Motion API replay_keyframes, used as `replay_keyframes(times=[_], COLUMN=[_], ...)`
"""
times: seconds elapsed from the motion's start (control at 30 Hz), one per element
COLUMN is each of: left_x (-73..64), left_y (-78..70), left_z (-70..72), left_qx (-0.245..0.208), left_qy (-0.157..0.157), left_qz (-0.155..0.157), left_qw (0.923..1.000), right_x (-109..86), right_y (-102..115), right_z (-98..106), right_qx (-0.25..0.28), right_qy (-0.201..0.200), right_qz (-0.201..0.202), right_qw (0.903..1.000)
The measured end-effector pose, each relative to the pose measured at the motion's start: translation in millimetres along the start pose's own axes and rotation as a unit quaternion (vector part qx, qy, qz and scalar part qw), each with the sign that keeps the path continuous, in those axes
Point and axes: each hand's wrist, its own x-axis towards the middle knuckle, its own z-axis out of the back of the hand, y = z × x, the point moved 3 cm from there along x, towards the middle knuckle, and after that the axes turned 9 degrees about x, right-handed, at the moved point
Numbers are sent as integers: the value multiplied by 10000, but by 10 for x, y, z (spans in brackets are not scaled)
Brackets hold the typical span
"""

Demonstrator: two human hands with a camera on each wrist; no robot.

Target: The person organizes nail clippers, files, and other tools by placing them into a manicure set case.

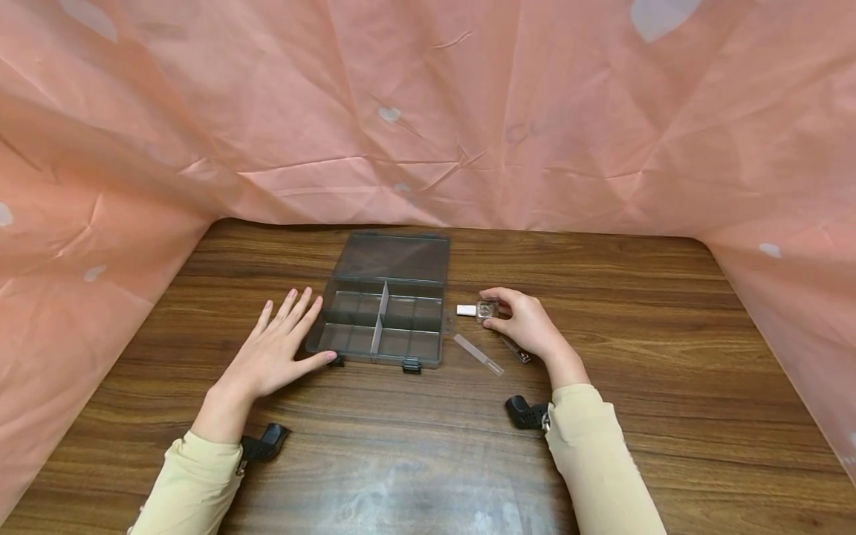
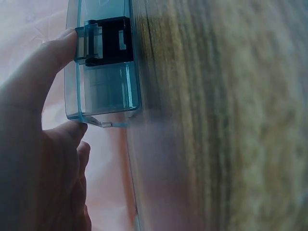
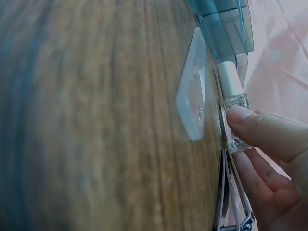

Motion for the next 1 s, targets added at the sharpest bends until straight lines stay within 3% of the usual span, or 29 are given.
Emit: replay_keyframes(times=[0.63,1.0], left_x=[-36,-40], left_y=[-2,8], left_z=[6,2], left_qx=[-73,-39], left_qy=[20,99], left_qz=[88,101], left_qw=[9999,9999], right_x=[-52,-50], right_y=[51,210], right_z=[59,102], right_qx=[-70,154], right_qy=[-309,-532], right_qz=[21,239], right_qw=[9995,9982])
